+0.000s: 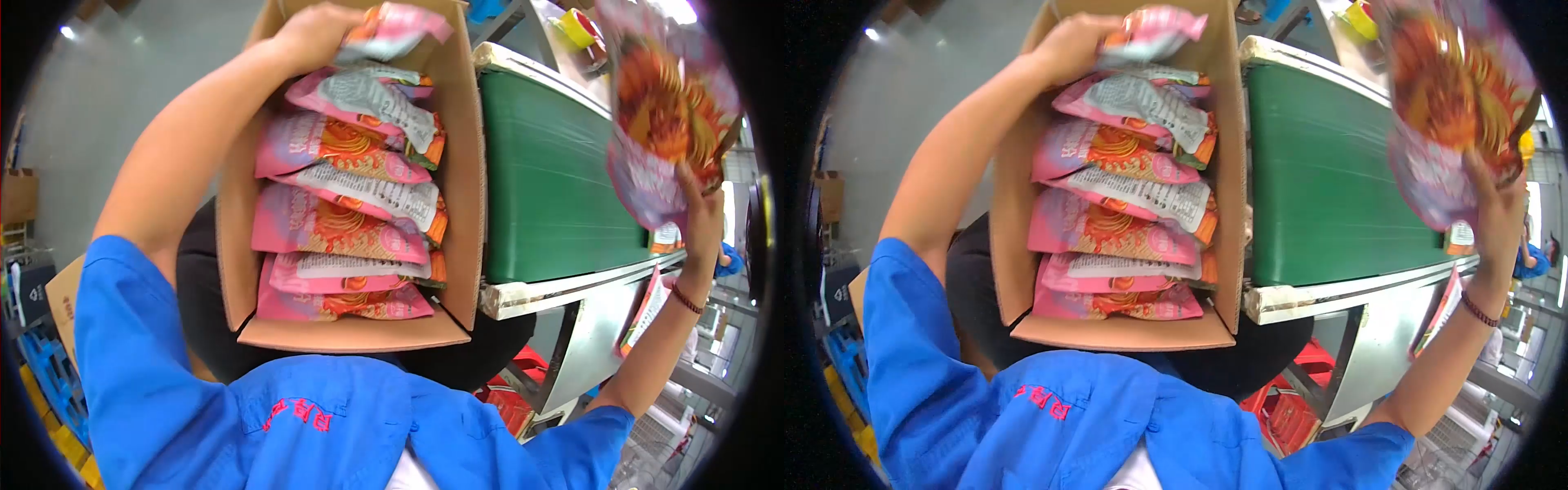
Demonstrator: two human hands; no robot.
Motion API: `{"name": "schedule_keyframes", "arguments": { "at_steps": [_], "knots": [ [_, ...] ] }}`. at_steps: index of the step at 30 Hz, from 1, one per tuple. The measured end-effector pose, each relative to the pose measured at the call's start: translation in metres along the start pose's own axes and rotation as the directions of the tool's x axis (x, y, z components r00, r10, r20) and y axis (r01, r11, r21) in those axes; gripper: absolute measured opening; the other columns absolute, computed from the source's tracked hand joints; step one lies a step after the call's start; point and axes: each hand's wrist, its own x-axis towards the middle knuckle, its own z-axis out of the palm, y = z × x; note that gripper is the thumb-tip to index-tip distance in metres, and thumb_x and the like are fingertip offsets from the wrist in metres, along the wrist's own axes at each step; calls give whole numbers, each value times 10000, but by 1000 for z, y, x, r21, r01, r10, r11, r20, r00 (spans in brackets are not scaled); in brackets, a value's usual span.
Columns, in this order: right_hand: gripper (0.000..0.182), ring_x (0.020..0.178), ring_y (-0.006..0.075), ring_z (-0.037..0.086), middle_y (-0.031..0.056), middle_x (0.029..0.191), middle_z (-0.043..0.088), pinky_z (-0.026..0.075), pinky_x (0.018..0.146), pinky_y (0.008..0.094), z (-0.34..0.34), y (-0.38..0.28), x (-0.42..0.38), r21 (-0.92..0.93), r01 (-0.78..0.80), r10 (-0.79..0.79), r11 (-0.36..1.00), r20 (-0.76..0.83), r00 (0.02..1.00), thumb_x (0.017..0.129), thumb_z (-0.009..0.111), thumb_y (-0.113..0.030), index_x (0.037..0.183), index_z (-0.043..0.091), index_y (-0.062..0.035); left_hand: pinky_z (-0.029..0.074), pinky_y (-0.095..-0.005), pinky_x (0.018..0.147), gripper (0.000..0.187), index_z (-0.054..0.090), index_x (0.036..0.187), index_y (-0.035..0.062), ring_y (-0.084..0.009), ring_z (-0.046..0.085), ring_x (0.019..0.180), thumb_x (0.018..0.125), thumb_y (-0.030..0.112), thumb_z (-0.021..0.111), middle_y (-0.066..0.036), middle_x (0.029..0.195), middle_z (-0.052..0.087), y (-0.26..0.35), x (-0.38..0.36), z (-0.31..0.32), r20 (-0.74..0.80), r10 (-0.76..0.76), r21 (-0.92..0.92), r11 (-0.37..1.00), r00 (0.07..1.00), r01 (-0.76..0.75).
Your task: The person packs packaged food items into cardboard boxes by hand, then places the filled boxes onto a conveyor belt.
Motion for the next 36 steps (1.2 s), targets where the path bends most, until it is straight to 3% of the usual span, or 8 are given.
{"name": "schedule_keyframes", "arguments": {
  "at_steps": [8,11,14,15,20,24,30,36],
  "knots": [
    [187,557,186,647,103,738,683,529,521,328,249,-140,109,35,433,-417,900,353,837,838,618,-228,943,722,-115,490,-439,838,208,676,991,146,-377,626,973,833,126,542,-194,999,661,-28,-31,92,432,-140,-58,982,891,182],
    [268,834,283,691,95,930,705,551,737,393,377,-99,135,-599,592,-448,539,391,804,784,640,-225,1023,681,-112,497,-479,813,196,657,926,64,-409,614,970,838,57,481,-243,963,651,-34,-40,104,372,-42,-34,998,927,59],
    [451,1300,376,433,157,1318,555,373,1010,567,496,-43,129,-423,-30,197,906,357,913,862,613,-323,1284,583,-168,483,-482,879,307,559,1132,27,-416,581,1062,864,5,411,-262,1134,605,-27,-31,105,517,-242,-5,958,821,286],
    [600,1313,394,409,149,1395,486,341,1033,569,522,-31,134,-499,89,96,862,333,938,822,673,-356,1368,486,-189,470,-472,906,353,520,1177,10,-416,557,1100,840,-30,421,-272,1183,573,-30,-31,108,505,-237,-44,953,830,299],
    [784,1305,418,401,191,1390,468,324,1062,544,395,-72,139,-222,167,42,961,710,703,752,748,-313,1409,386,-84,435,-449,969,540,455,1278,4,-417,490,1189,753,-126,453,-285,1277,507,-41,-35,119,542,-195,-96,952,818,291],
    [858,1360,460,286,256,1452,353,285,1081,565,223,-83,95,-313,413,-364,855,206,909,750,751,-385,1439,332,-90,438,-479,946,722,375,1404,87,-448,508,1141,724,-141,458,-275,1241,536,-29,-31,105,523,-274,-83,926,807,368],
    [1365,1395,534,124,273,1559,21,178,1091,641,62,84,-20,-701,-513,518,495,-235,822,536,787,-672,1532,32,-123,440,-448,914,446,518,1184,21,-468,527,1090,761,-116,471,-285,1114,592,-23,-43,109,164,-260,-339,891,952,302],
    [921,1312,416,413,259,1519,240,342,1042,584,61,88,-17,-706,-480,467,520,-235,852,802,656,-243,1528,96,-154,464,-387,877,367,555,1108,-14,-387,602,973,764,27,674,-215,1015,637,-19,-43,83,136,-275,-497,812,952,306]
  ]
}}
